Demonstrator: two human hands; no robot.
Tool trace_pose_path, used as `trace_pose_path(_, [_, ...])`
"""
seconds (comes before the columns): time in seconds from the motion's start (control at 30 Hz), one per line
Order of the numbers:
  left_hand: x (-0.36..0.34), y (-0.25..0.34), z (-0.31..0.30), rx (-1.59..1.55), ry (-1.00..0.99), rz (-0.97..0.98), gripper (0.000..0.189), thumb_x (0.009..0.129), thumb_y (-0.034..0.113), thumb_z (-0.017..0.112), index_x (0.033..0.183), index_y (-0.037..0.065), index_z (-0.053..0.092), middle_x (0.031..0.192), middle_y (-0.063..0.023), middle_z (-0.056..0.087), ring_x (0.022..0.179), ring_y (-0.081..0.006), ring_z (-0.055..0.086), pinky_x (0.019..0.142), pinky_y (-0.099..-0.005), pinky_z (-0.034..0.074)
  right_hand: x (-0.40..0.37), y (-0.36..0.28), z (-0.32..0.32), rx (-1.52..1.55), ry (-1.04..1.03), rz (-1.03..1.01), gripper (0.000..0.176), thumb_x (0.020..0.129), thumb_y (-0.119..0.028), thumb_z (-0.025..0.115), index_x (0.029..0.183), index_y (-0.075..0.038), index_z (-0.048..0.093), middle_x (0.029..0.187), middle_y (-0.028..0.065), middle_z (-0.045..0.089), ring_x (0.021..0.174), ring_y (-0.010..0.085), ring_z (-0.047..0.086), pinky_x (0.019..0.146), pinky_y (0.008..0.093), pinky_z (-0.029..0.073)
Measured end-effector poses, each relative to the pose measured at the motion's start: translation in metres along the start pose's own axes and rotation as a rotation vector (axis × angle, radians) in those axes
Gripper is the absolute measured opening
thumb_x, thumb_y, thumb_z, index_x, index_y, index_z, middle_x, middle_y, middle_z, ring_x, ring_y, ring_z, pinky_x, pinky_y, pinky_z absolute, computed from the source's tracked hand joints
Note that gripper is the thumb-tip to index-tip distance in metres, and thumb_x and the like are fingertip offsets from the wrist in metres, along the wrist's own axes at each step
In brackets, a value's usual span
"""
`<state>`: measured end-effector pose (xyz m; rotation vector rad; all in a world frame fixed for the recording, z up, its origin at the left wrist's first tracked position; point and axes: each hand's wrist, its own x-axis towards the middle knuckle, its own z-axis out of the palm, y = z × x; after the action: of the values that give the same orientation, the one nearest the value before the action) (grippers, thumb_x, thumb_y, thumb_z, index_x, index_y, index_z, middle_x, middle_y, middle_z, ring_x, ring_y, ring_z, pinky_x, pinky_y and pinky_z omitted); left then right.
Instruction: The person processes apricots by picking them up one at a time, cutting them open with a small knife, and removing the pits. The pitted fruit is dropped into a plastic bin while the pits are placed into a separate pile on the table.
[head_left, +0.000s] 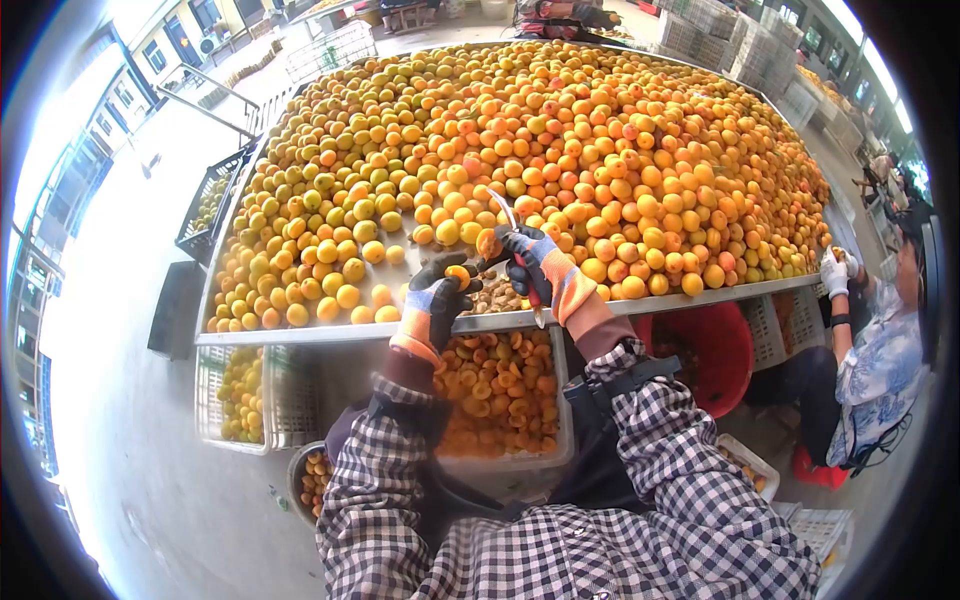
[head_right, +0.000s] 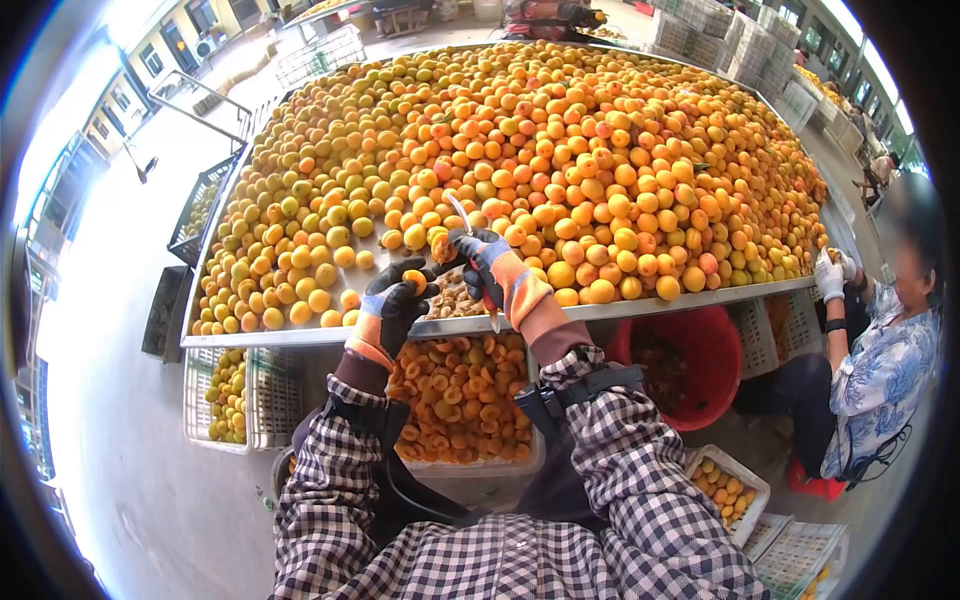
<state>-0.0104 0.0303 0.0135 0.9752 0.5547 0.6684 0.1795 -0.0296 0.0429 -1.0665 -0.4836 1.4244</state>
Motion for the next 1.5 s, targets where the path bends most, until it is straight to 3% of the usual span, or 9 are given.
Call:
trace_pose_path(0.47, [0.008, -0.006, 0.000, 0.148, 0.059, -0.100, 0.030, 0.089, 0.011, 0.054, 0.117, 0.002, 0.057, 0.100, -0.0090, 0.064, 0.085, -0.0185, 0.066, 0.063, -0.0253, 0.053, 0.003, 0.004, -0.011, -0.012, 0.080, -0.008, 0.017, 0.091, -0.023, 0.059, 0.102, -0.010, 0.057, 0.060, 0.0018, 0.051, 0.036, 0.0107, 0.037, 0.032, 0.0282, 0.030])
trace_pose_path(0.63, [-0.030, 0.016, 0.014, 0.809, -0.319, 0.133, 0.038, 0.084, 0.013, 0.063, 0.120, 0.002, 0.059, 0.105, -0.0089, 0.064, 0.090, -0.0160, 0.062, 0.074, -0.0282, 0.052, -0.015, -0.004, -0.012, -0.002, 0.067, -0.014, 0.020, 0.092, -0.024, 0.059, 0.106, -0.010, 0.057, 0.064, 0.0041, 0.057, 0.038, 0.0102, 0.038, 0.032, 0.0275, 0.032])
trace_pose_path(0.87, [-0.063, 0.023, 0.026, -0.049, 0.104, -0.074, 0.056, 0.095, 0.042, 0.049, 0.135, 0.003, 0.042, 0.124, -0.0128, 0.054, 0.107, -0.0266, 0.059, 0.088, -0.0424, 0.051, -0.013, 0.044, 0.014, -0.318, -0.140, 0.005, 0.025, 0.090, -0.029, 0.063, 0.107, -0.010, 0.064, 0.060, 0.0015, 0.058, 0.034, 0.0078, 0.039, 0.030, 0.0245, 0.029])
trace_pose_path(1.03, [-0.111, 0.013, 0.007, -0.496, 0.100, -0.193, 0.054, 0.097, 0.043, 0.044, 0.130, 0.000, 0.044, 0.125, -0.0173, 0.054, 0.115, -0.0308, 0.053, 0.098, -0.0455, 0.046, -0.033, 0.060, 0.046, -0.814, -0.214, -0.349, 0.036, 0.089, -0.035, 0.061, 0.108, -0.004, 0.062, 0.081, 0.0164, 0.067, 0.068, 0.0284, 0.063, 0.069, 0.0380, 0.049])
trace_pose_path(1.1, [-0.141, 0.002, -0.010, 0.308, 0.080, 0.330, 0.046, 0.100, 0.033, 0.043, 0.121, -0.007, 0.045, 0.114, -0.0179, 0.056, 0.104, -0.0268, 0.057, 0.094, -0.0389, 0.049, -0.031, 0.048, 0.036, -0.828, -0.076, -0.535, 0.030, 0.088, -0.030, 0.064, 0.105, -0.004, 0.064, 0.081, 0.0137, 0.068, 0.067, 0.0231, 0.063, 0.068, 0.0341, 0.050])
trace_pose_path(1.13, [-0.161, 0.030, -0.003, -0.304, 0.174, 0.134, 0.042, 0.099, 0.030, 0.044, 0.120, -0.006, 0.046, 0.112, -0.0177, 0.056, 0.105, -0.0249, 0.056, 0.096, -0.0372, 0.048, -0.035, 0.030, 0.032, -0.717, -0.068, -0.286, 0.025, 0.087, -0.025, 0.066, 0.102, -0.005, 0.064, 0.081, 0.0101, 0.069, 0.067, 0.0170, 0.063, 0.065, 0.0294, 0.049])
trace_pose_path(1.23, [-0.231, 0.058, -0.080, -0.408, 0.268, 0.213, 0.048, 0.099, 0.033, 0.044, 0.127, -0.005, 0.045, 0.127, -0.0253, 0.049, 0.120, -0.0372, 0.047, 0.106, -0.0502, 0.038, -0.048, -0.007, 0.008, -0.493, 0.027, -0.203, 0.025, 0.091, -0.030, 0.062, 0.098, -0.006, 0.064, 0.070, 0.0051, 0.064, 0.048, 0.0069, 0.053, 0.042, 0.0262, 0.042])
trace_pose_path(1.3, [-0.286, 0.049, -0.146, 0.754, 0.649, 0.367, 0.051, 0.097, 0.039, 0.046, 0.128, -0.001, 0.047, 0.125, -0.0187, 0.053, 0.116, -0.0316, 0.051, 0.102, -0.0510, 0.041, -0.039, -0.013, -0.015, -0.510, 0.102, -0.248, 0.025, 0.093, -0.032, 0.060, 0.099, -0.008, 0.063, 0.068, 0.0039, 0.064, 0.042, 0.0061, 0.045, 0.034, 0.0240, 0.034])
trace_pose_path(1.5, [-0.383, 0.051, -0.209, 0.602, 1.164, -0.286, 0.052, 0.083, 0.047, 0.059, 0.127, 0.018, 0.056, 0.121, -0.0060, 0.059, 0.118, -0.0245, 0.050, 0.091, -0.0550, 0.035, -0.037, -0.019, -0.055, -0.711, 0.303, -0.367, 0.027, 0.087, -0.033, 0.066, 0.091, -0.006, 0.064, 0.071, 0.0054, 0.063, 0.055, 0.0132, 0.055, 0.056, 0.0284, 0.047])
